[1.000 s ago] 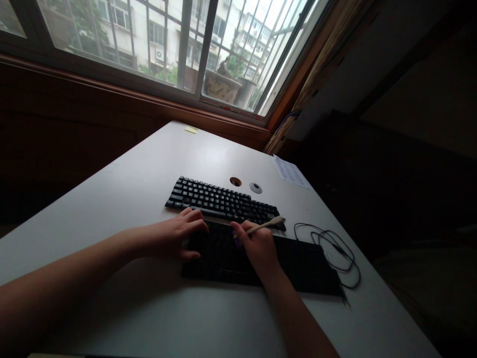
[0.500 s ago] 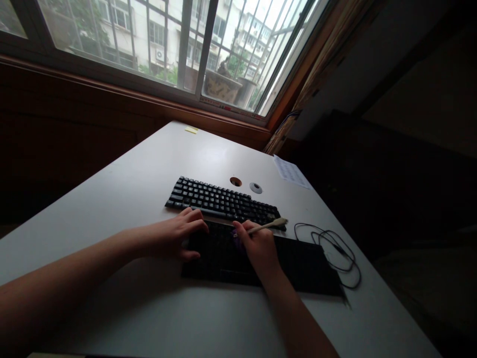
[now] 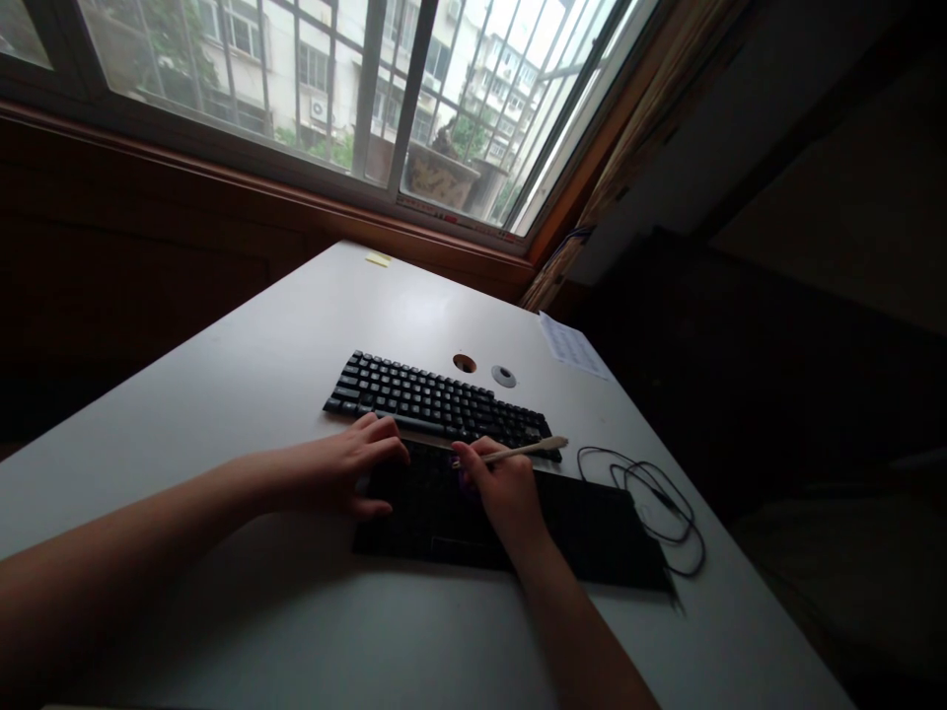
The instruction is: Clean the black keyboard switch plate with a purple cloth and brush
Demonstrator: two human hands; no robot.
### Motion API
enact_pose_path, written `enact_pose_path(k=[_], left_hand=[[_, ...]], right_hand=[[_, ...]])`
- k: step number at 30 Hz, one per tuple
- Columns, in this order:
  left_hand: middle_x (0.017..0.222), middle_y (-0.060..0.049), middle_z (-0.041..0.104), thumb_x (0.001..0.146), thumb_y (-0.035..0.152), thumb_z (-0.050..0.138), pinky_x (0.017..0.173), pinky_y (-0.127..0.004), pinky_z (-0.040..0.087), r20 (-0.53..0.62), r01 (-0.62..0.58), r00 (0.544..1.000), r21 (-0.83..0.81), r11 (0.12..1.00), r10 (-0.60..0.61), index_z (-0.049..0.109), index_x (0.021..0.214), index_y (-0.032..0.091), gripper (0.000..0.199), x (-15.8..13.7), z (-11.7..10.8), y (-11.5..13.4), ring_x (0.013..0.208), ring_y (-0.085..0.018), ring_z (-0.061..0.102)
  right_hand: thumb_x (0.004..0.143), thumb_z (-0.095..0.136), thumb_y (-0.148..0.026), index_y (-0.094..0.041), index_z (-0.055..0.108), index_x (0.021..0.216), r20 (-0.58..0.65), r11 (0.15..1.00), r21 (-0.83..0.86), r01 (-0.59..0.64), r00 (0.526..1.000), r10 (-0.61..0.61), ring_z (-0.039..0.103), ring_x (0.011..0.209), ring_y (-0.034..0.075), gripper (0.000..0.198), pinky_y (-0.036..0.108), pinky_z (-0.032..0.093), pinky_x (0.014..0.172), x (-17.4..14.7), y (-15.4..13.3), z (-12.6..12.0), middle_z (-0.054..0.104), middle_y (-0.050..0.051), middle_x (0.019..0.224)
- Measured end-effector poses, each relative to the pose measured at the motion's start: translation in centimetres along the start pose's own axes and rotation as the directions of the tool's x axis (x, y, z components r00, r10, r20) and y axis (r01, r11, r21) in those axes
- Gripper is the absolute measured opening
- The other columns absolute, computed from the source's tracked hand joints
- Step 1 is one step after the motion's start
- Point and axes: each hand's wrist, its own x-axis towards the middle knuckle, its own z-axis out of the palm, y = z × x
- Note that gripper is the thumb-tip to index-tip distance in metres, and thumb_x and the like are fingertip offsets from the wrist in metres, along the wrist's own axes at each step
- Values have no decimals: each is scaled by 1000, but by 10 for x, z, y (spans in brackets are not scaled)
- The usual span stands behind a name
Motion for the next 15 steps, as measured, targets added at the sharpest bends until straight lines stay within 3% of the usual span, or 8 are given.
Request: enact_pose_path(k=[4, 10, 15], left_hand=[[117, -10, 54, 80, 32, 78, 92, -47, 48, 12, 11, 1000, 9, 1000, -11, 56, 121, 22, 48, 0, 1, -1, 101, -28, 50], [119, -10, 53, 80, 33, 79, 92, -47, 49, 21, 22, 1000, 2, 1000, -23, 55, 122, 22, 49, 0, 0, 0, 103, -29, 50], [118, -10, 53, 79, 32, 79, 90, -46, 49, 17, 34, 999, -5, 999, -33, 56, 122, 22, 50, 1, 1, 0, 103, -29, 49]], right_hand=[[94, 65, -55, -21, 67, 69, 39, 993, 99, -62, 998, 59, 60, 52, 13, 42, 23, 42, 55, 0, -1, 2, 65, -2, 57], [93, 66, -55, -21, 67, 69, 57, 990, 117, -84, 995, 78, 59, 50, 13, 42, 23, 42, 53, 2, -1, 2, 65, -2, 56], [96, 63, -53, -21, 66, 68, 77, 999, 47, -8, 997, 4, 60, 52, 13, 42, 24, 41, 56, 2, -6, 1, 64, -2, 56]])
